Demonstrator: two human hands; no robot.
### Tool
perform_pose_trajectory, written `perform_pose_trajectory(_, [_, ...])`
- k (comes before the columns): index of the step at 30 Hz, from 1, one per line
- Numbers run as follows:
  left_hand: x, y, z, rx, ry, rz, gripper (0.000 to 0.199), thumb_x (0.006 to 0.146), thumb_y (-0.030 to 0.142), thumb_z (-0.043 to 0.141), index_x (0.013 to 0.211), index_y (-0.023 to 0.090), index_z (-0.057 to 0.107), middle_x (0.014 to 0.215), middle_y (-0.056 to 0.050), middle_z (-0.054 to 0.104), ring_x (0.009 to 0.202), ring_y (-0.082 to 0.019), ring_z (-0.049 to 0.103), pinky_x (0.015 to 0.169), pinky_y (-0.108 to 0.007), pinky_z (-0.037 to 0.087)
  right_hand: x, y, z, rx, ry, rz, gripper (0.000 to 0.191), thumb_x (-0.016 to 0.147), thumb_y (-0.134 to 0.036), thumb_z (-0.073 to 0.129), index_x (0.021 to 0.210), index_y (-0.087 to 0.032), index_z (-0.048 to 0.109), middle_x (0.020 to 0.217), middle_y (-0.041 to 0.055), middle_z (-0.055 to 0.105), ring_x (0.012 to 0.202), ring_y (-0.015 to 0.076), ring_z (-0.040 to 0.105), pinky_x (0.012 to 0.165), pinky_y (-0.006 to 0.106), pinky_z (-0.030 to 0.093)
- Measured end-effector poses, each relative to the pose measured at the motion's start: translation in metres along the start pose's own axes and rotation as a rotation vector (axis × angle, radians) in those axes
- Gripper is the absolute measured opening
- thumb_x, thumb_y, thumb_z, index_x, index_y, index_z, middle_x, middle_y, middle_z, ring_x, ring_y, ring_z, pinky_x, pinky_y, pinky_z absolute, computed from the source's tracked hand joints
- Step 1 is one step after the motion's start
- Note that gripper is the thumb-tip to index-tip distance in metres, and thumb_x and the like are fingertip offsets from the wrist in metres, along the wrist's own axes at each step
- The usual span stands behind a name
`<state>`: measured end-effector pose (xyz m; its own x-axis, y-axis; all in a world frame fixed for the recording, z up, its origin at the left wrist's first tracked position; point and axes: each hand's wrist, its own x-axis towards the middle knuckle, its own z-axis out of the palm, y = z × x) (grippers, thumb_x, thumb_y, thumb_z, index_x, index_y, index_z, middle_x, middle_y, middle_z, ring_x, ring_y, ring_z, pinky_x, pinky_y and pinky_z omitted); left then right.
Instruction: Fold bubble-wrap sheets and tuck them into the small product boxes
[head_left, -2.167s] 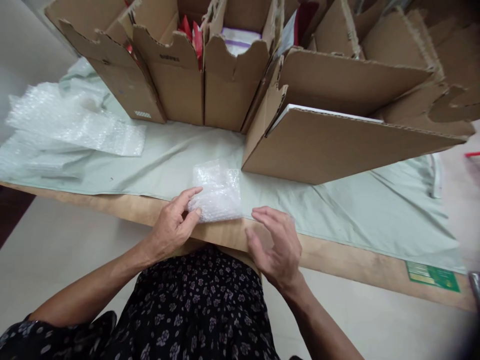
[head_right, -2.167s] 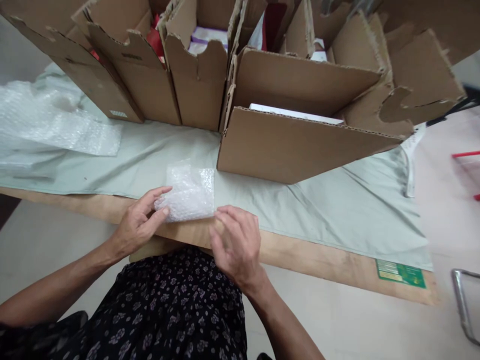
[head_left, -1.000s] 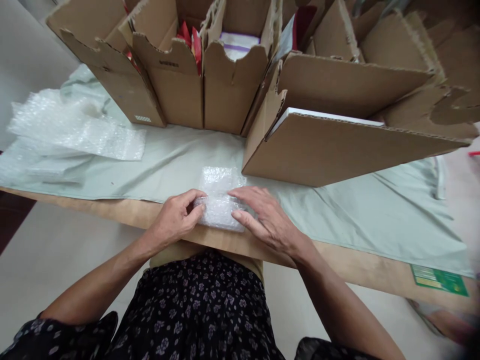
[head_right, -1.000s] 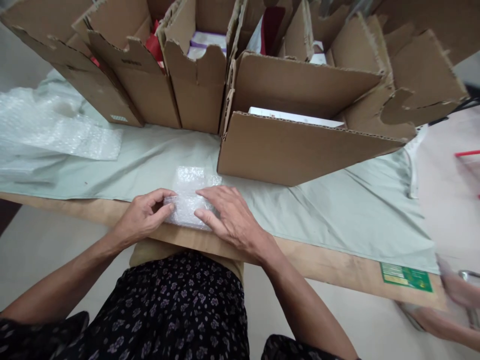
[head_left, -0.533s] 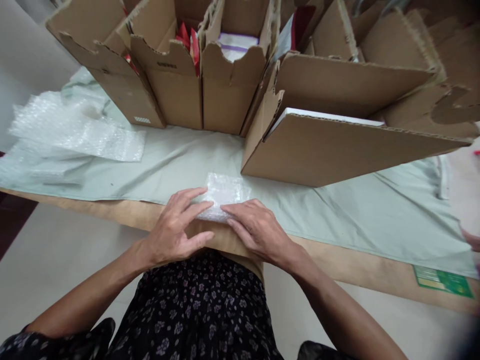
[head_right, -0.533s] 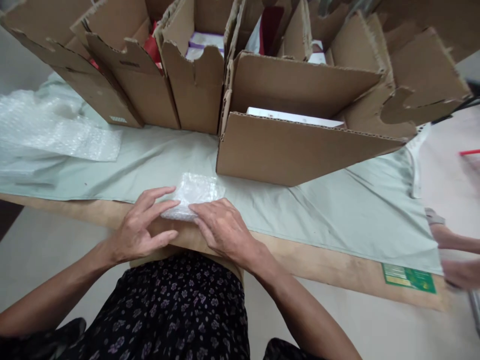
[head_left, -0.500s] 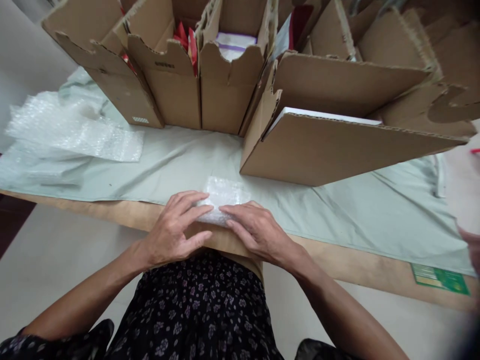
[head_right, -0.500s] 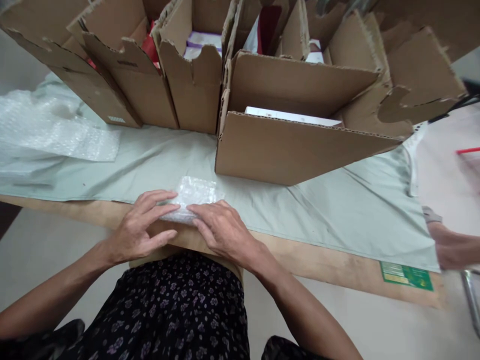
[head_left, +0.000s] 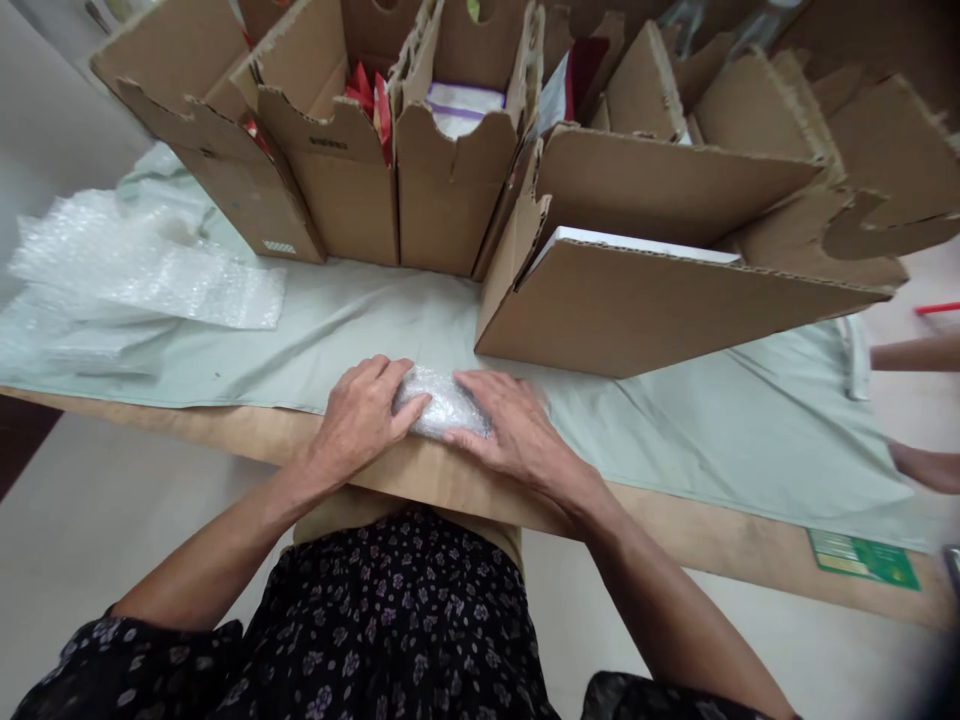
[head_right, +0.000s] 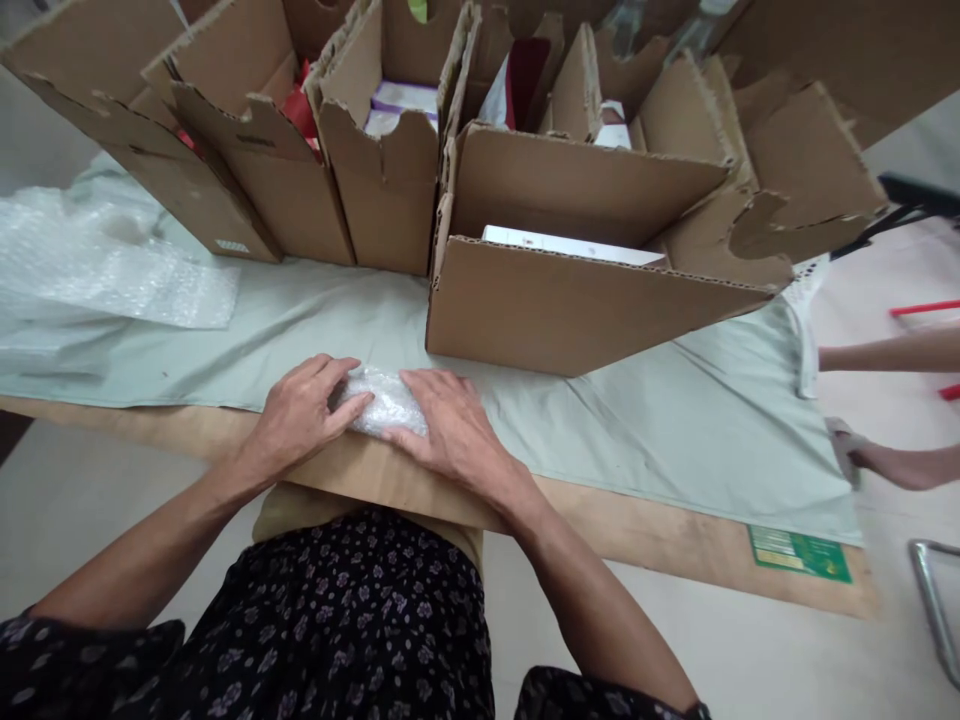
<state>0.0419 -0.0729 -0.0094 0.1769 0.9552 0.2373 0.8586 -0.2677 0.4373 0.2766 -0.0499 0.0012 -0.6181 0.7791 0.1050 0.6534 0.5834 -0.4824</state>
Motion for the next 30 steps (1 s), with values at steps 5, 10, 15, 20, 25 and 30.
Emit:
perform_pose_trajectory(5, [-0.011, -0.003, -0.010, -0.322, -0.074, -0.055, 0.053, 0.092, 0.039, 0.067, 0.139, 0.017, 0.058, 0.119, -0.013, 0.071, 0.104, -0.026, 0.069, 0.093, -0.043, 0.058, -0.010, -0.012, 0.010, 0.139, 0.157, -0.106, 0.031, 0.102, -0.030, 0.061, 0.132, -0.020, 0.061, 0.117, 0.0097, 0.074, 0.109, 0.0261, 0.068, 0.095, 0.044, 0.053])
perform_pose_trajectory(10, [-0.015, 0.007, -0.030, -0.617, -0.313, -0.073, 0.062, 0.091, 0.032, 0.065, 0.150, 0.019, 0.050, 0.112, -0.008, 0.075, 0.089, -0.019, 0.072, 0.077, -0.031, 0.060, -0.029, -0.019, 0.001, 0.167, 0.253, -0.216, 0.031, 0.102, -0.021, 0.057, 0.133, -0.024, 0.060, 0.119, 0.0088, 0.071, 0.108, 0.0233, 0.066, 0.094, 0.042, 0.054])
perform_pose_trajectory(15, [-0.015, 0.032, -0.038, -0.478, -0.244, 0.138, 0.040, 0.095, 0.018, 0.058, 0.134, 0.022, 0.062, 0.118, -0.006, 0.075, 0.101, -0.019, 0.072, 0.088, -0.032, 0.059, -0.046, -0.022, -0.033, 0.246, 0.150, -0.049, 0.075, 0.095, -0.049, 0.071, 0.157, -0.024, 0.037, 0.152, 0.0161, 0.055, 0.139, 0.0318, 0.054, 0.111, 0.052, 0.049])
perform_pose_trajectory(20, [-0.013, 0.056, -0.038, -0.401, -0.202, 0.389, 0.041, 0.094, 0.011, 0.055, 0.133, 0.024, 0.056, 0.112, -0.004, 0.076, 0.100, -0.020, 0.072, 0.090, -0.036, 0.059, -0.045, -0.038, -0.054, 0.195, -0.053, 0.001, 0.041, 0.095, -0.036, 0.072, 0.131, -0.019, 0.063, 0.115, 0.0099, 0.075, 0.103, 0.0263, 0.069, 0.097, 0.046, 0.053])
perform_pose_trajectory(25, [0.010, 0.064, -0.052, -0.466, -0.057, 0.429, 0.056, 0.092, 0.024, 0.067, 0.145, 0.023, 0.047, 0.121, -0.009, 0.071, 0.110, -0.023, 0.069, 0.094, -0.037, 0.059, -0.047, -0.031, -0.081, 0.150, 0.049, 0.033, 0.009, 0.094, -0.020, 0.066, 0.102, -0.021, 0.070, 0.092, 0.0027, 0.077, 0.085, 0.0223, 0.070, 0.079, 0.037, 0.055])
perform_pose_trajectory(30, [0.070, 0.072, -0.060, -0.254, 0.298, 0.455, 0.054, 0.093, 0.025, 0.067, 0.145, 0.020, 0.051, 0.145, -0.017, 0.058, 0.137, -0.031, 0.055, 0.116, -0.050, 0.047, -0.056, -0.020, -0.143, 0.242, 0.514, 0.116, 0.023, 0.089, -0.028, 0.076, 0.112, -0.029, 0.071, 0.102, 0.0029, 0.078, 0.087, 0.0224, 0.075, 0.071, 0.033, 0.060])
